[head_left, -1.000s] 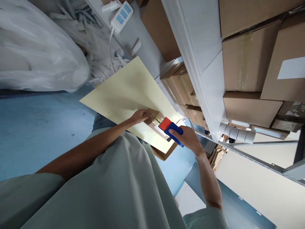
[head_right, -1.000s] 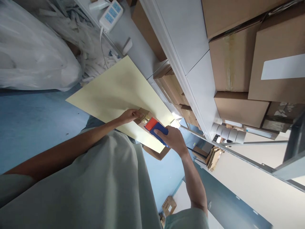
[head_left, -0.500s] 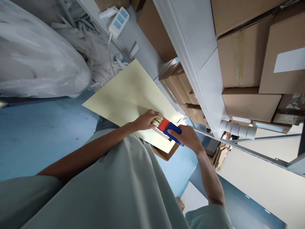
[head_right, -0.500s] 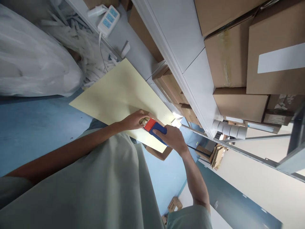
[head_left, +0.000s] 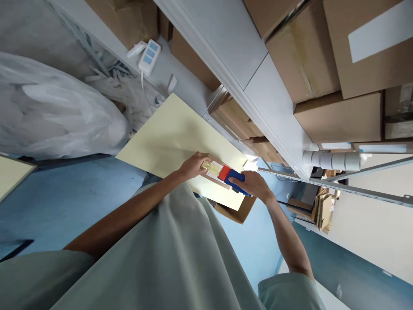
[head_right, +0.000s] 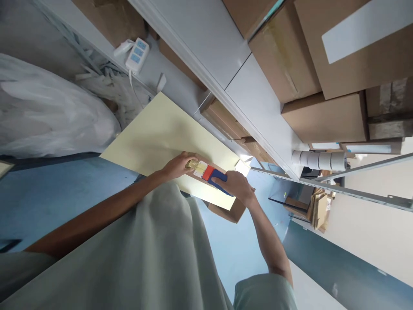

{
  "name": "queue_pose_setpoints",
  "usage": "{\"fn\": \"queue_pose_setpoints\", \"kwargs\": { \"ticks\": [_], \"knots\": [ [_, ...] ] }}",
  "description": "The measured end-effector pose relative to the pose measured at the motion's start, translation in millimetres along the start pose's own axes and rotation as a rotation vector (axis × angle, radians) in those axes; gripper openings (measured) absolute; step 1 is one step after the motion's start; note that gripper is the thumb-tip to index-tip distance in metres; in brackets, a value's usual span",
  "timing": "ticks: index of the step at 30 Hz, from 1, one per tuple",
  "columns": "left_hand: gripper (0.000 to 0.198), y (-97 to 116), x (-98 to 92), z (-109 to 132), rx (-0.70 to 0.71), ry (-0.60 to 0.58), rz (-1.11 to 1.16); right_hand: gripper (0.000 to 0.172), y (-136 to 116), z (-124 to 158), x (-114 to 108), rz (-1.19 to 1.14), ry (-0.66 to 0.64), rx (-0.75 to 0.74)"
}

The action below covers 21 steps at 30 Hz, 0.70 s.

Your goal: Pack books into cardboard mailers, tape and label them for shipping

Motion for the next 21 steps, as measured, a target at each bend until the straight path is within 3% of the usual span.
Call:
{"fn": "queue_pose_setpoints", "kwargs": {
  "ticks": [6,11,21],
  "knots": [
    [0.050,-4,1.1,5,0.021,0.043,0.045,0.072,35,-22,28,-0.083,-0.044,-0.054],
    [0.049,-3,5.0,12,-0.043,0.101,0.071,0.068,51,-43,49,-0.134,-0.077,-0.088],
    [0.061,1,13.9,24,-0.164,0.220,0.067,0.062,59,-72,76,-0.096,-0.043,-0.141]
  ]
}}
Point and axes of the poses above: each hand's wrist, its own z-axis away from the middle knuckle, its own x-axis out of the palm, y = z × x, the point moved 2 cm from there along -z, towards the middle knuckle, and after that the axes turned 7 degrees about -x, right-handed, at the moved point
